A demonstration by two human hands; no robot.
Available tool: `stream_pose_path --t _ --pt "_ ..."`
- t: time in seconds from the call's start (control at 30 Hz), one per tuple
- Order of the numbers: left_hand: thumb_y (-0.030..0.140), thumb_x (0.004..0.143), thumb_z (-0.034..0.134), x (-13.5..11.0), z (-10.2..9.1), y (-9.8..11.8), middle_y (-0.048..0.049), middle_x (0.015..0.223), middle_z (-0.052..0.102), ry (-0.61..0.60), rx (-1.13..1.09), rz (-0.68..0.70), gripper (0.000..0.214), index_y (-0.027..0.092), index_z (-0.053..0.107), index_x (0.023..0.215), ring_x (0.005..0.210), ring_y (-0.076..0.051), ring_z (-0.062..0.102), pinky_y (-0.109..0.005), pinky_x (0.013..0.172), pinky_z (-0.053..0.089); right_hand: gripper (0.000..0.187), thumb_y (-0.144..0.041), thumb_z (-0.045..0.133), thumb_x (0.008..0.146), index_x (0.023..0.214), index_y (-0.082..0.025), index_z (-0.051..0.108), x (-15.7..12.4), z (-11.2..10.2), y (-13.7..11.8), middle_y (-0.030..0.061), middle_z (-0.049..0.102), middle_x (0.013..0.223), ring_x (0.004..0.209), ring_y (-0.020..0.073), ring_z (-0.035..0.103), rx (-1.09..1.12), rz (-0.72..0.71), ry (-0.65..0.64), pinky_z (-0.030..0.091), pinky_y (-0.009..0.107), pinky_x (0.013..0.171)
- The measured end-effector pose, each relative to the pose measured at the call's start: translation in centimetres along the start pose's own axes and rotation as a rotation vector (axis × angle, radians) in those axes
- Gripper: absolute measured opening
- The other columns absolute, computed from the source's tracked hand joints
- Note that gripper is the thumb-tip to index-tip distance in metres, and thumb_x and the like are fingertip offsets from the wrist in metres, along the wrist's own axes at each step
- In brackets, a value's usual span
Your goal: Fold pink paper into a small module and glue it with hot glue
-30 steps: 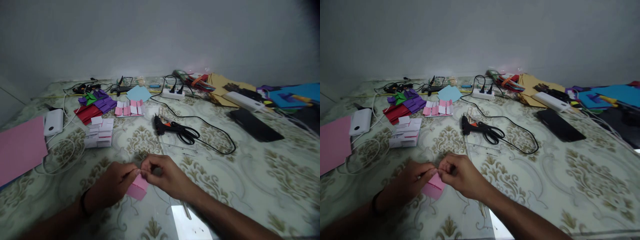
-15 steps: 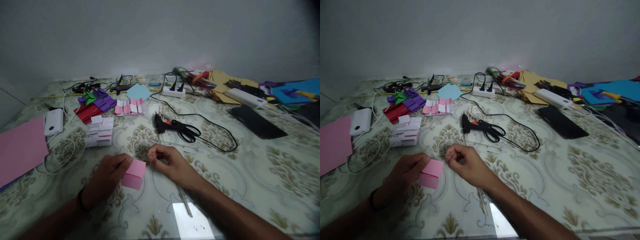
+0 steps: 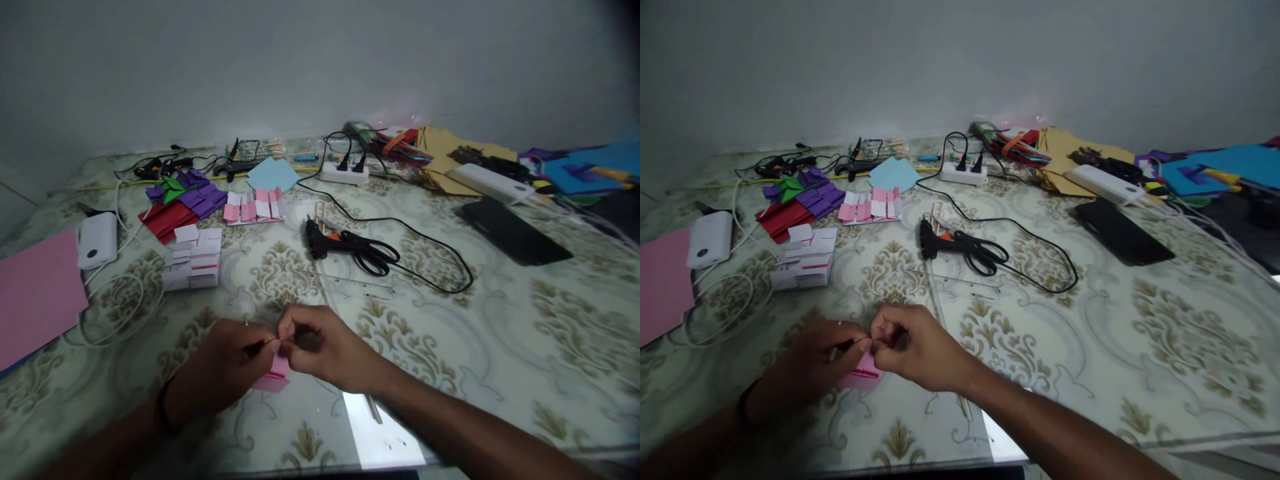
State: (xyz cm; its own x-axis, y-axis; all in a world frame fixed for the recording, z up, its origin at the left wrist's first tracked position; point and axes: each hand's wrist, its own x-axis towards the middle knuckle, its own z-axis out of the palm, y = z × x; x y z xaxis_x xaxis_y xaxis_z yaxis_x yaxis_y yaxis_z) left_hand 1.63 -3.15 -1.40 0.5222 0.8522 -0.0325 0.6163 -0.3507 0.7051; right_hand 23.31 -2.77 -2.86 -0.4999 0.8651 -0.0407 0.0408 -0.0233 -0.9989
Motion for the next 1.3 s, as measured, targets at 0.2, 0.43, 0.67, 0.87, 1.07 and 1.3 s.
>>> stream_pose_path --t 0.2,0.43,0.67,0.87,1.07,1.3 --pt "0.029 0.097 0.057 0.1 -1.3 0.1 0.0020 0.056 0.064 0.102 -0.030 0.029 0.034 0.020 0.073 0.068 0.053 -0.013 0.053 -0.026 0.057 0.037 0.007 -0.018 0.067 0.076 0.076 -0.021 0.061 0.3 -0.9 -0.4 -0.0038 0.058 0.073 0.069 0.0133 0.051 -0.006 -0.022 0.004 0.040 0.026 0.065" --pt "0.038 0.100 0.058 0.3 -3.3 0.0 0.0023 0.057 0.061 0.204 -0.120 -0.060 0.039 0.017 0.075 0.072 0.054 -0.012 0.052 -0.023 0.053 0.037 0.008 -0.021 0.065 0.075 0.077 -0.021 0.057 0.9 -2.2 -0.7 -0.0035 0.057 0.074 0.070 0.0135 0.050 0.008 0.002 0.080 0.041 0.027 0.068" --pt "0.032 0.101 0.062 0.5 -1.7 0.1 0.0023 0.066 0.074 0.077 -0.126 -0.051 0.030 0.019 0.081 0.082 0.058 -0.012 0.059 -0.024 0.059 0.041 0.009 -0.025 0.068 0.087 0.083 -0.020 0.062 0.5 -1.0 -0.3 -0.0026 0.060 0.077 0.071 0.0142 0.054 -0.028 -0.008 0.041 0.044 0.027 0.069" --pt "0.021 0.096 0.067 0.7 -1.4 -0.3 -0.0004 0.081 0.079 0.070 -0.220 0.030 0.016 0.019 0.080 0.086 0.074 -0.013 0.069 -0.024 0.070 0.050 0.012 -0.009 0.063 0.079 0.077 -0.020 0.059 0.1 -0.9 -0.1 -0.0038 0.059 0.078 0.072 0.0125 0.056 -0.235 -0.205 0.025 0.042 0.024 0.068" --pt "0.018 0.089 0.068 0.6 -0.6 -0.8 0.0036 0.075 0.074 0.078 -0.177 0.058 0.010 0.021 0.074 0.082 0.067 -0.011 0.065 -0.022 0.066 0.049 0.014 -0.009 0.067 0.081 0.080 -0.021 0.059 0.0 -0.6 0.1 -0.0045 0.058 0.078 0.071 0.0118 0.056 -0.308 -0.259 0.030 0.041 0.022 0.067" --pt "0.012 0.082 0.065 0.4 -0.1 -0.5 0.0036 0.070 0.072 0.087 -0.157 0.074 0.011 0.020 0.069 0.076 0.063 -0.011 0.063 -0.022 0.062 0.046 0.017 -0.008 0.067 0.081 0.078 -0.021 0.057 0.0 -0.3 0.2 -0.0055 0.059 0.076 0.068 0.0109 0.054 -0.258 -0.290 0.023 0.040 0.022 0.067"
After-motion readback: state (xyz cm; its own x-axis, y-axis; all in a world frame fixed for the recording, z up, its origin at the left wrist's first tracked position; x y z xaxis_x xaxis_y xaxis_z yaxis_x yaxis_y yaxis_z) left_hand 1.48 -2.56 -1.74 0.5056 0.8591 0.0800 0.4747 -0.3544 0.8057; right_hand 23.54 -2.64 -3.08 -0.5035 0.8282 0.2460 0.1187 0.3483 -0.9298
